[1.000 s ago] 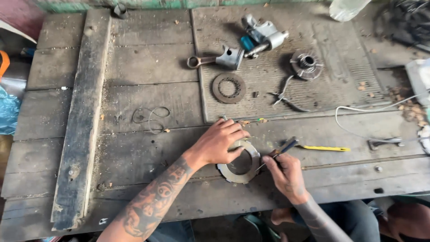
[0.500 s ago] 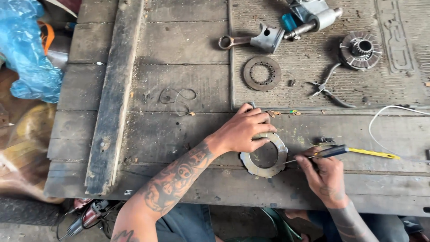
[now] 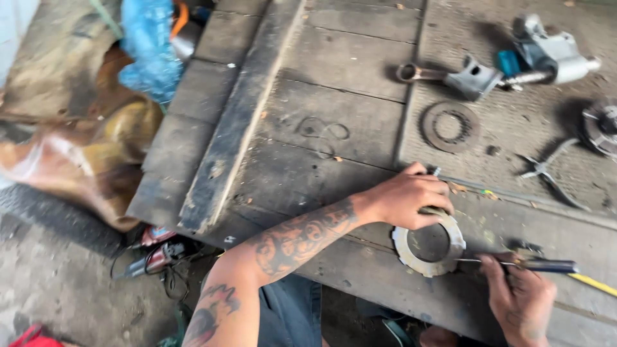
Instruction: Scraping old gasket material off a metal engine component using a flat-head screwdriver as a scraper.
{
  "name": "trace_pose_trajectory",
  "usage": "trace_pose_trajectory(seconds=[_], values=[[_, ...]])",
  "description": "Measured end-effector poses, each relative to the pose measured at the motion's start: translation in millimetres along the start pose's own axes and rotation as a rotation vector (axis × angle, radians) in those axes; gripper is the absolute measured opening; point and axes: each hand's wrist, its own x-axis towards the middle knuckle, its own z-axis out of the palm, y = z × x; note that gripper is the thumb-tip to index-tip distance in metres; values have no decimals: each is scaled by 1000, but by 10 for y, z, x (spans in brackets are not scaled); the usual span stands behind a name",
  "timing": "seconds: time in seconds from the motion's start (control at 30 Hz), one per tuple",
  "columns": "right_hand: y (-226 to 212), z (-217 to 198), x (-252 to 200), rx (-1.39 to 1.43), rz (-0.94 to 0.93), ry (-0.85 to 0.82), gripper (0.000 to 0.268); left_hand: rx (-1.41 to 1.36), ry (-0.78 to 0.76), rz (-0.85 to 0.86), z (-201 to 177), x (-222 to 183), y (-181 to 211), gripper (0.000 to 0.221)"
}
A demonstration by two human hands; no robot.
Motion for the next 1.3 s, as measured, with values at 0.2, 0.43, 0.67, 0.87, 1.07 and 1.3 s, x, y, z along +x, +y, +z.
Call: trace_pose_trajectory(seconds=[0.2,0.43,0.67,0.87,1.07,1.3], values=[[176,65,-27,-19,-93,8,16,-66,-46,-19,1,18,5,23],[183,54,-58,-48,-80,57,18,-69,-57,-23,33,15,-15,22],[-51,-15,17,-8,-96,16,19,-72,-57,7,-33,13,19,21],[-61,-42,35,17,-112,-13,19,-46,-60,-7,-35,13,33,23],[-42,-14,38,64,5,28,26,-64,-86,-3,-52,15,24,23],[-98,-38,43,8,-2,31,29,-60,-73,-1,-21,15,14,20]])
